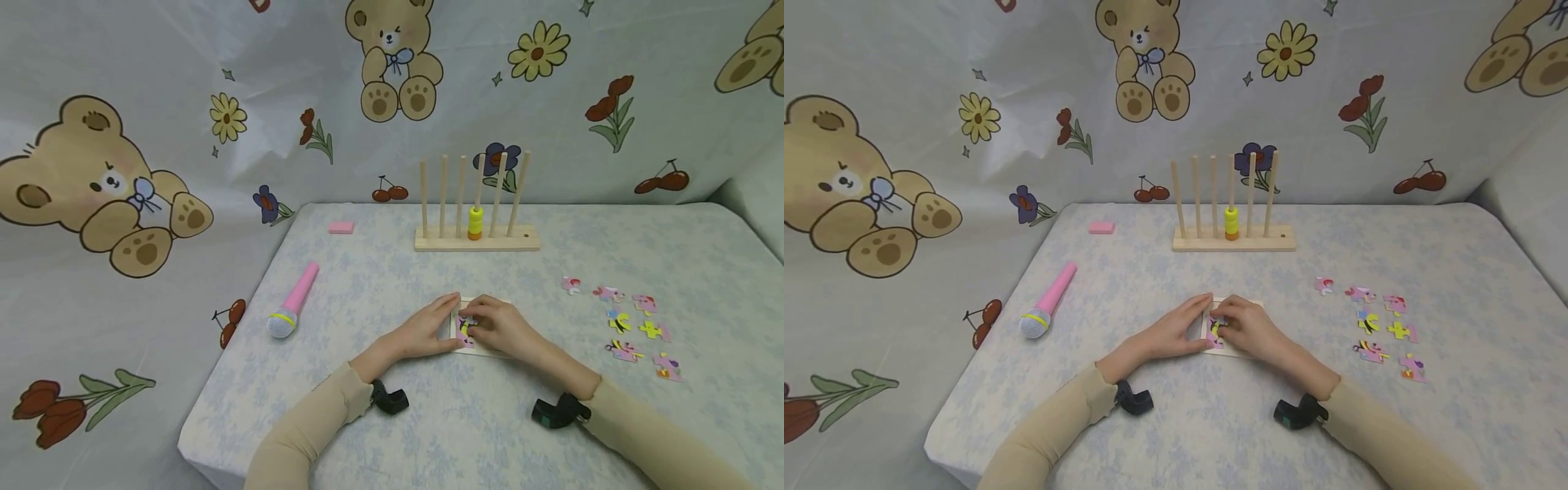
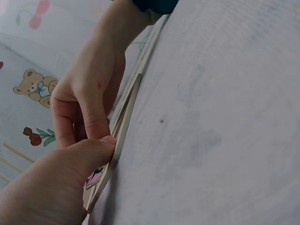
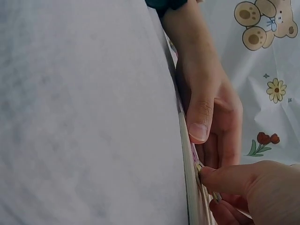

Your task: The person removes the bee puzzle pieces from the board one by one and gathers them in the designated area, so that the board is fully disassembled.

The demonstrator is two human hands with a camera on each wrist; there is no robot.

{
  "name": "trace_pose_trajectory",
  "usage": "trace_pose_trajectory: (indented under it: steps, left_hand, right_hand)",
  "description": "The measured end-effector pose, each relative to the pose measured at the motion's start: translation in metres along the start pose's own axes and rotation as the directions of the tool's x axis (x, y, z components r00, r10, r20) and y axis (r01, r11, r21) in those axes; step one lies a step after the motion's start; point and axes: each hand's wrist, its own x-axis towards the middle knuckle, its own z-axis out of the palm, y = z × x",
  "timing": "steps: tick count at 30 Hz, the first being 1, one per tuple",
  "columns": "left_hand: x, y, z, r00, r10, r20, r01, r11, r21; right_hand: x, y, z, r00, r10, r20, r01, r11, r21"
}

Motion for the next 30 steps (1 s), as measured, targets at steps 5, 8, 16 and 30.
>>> trace_pose_trajectory:
  steps: [5, 8, 16, 30]
  left_hand:
    - [0.001, 0.001, 0.0, 1.0, 0.002, 0.002, -0.002, 1.0, 0.001]
    - [0.001, 0.002, 0.0, 1.0, 0.002, 0.005, -0.002, 1.0, 0.002]
    - [0.003, 0.004, 0.0, 1.0, 0.007, 0.011, -0.007, 1.0, 0.007]
    - [0.0, 0.003, -0.001, 1.0, -0.004, 0.007, 0.004, 1.0, 0.023]
  right_hand:
    - [0.002, 0.002, -0.003, 0.999, -0.027, 0.034, 0.029, 0.999, -0.041]
    - [0.002, 0.002, -0.008, 0.999, -0.016, 0.031, 0.018, 0.998, -0.057]
    - [-0.027, 0.019, -0.063, 0.993, 0.088, -0.075, -0.099, 0.983, -0.157]
    - [-0.097, 0.06, -0.122, 0.956, 0.283, -0.073, -0.292, 0.928, -0.231]
